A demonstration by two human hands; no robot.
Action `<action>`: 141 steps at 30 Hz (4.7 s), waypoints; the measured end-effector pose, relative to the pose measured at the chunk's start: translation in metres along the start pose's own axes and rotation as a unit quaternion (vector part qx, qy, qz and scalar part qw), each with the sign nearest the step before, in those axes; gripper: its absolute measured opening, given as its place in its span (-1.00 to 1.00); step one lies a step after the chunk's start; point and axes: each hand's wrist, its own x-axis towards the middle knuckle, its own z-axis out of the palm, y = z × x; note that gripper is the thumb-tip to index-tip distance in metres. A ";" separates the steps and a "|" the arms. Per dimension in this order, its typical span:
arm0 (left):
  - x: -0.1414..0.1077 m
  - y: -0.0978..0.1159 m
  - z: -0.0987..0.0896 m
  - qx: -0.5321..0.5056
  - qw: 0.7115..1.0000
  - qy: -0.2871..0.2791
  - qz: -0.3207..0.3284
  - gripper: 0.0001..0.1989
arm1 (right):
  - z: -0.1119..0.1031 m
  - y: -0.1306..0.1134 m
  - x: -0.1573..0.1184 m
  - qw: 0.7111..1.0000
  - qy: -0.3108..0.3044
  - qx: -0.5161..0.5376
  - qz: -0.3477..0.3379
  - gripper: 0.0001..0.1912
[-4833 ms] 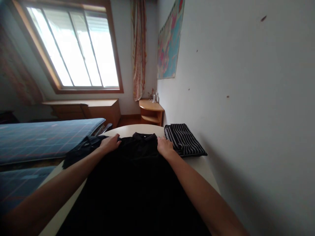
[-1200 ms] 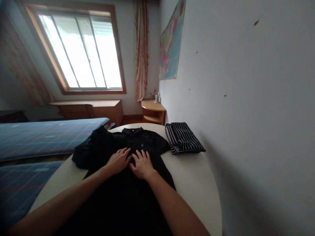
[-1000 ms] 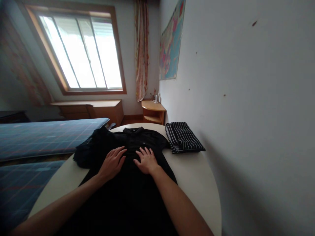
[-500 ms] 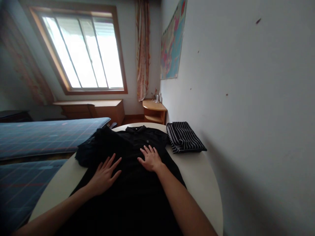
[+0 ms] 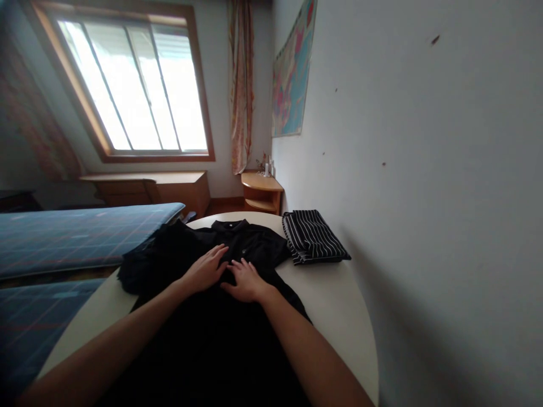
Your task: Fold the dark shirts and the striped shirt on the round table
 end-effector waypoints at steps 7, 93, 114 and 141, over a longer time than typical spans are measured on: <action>0.011 -0.003 0.043 0.012 0.998 -0.024 -0.049 -0.44 | -0.062 0.023 -0.010 0.949 0.180 -0.118 0.232 -0.69; 0.019 -0.005 0.044 0.014 0.997 -0.018 -0.076 -0.31 | -0.034 0.105 0.133 0.949 0.133 -0.105 0.267 -0.30; 0.014 -0.006 0.042 0.010 0.998 -0.053 -0.013 -0.38 | -0.030 0.073 0.047 0.974 0.098 -0.124 0.160 -0.25; 0.006 0.022 0.046 0.008 0.999 -0.021 -0.036 -0.47 | -0.032 0.084 -0.041 0.968 0.147 -0.119 0.164 -0.38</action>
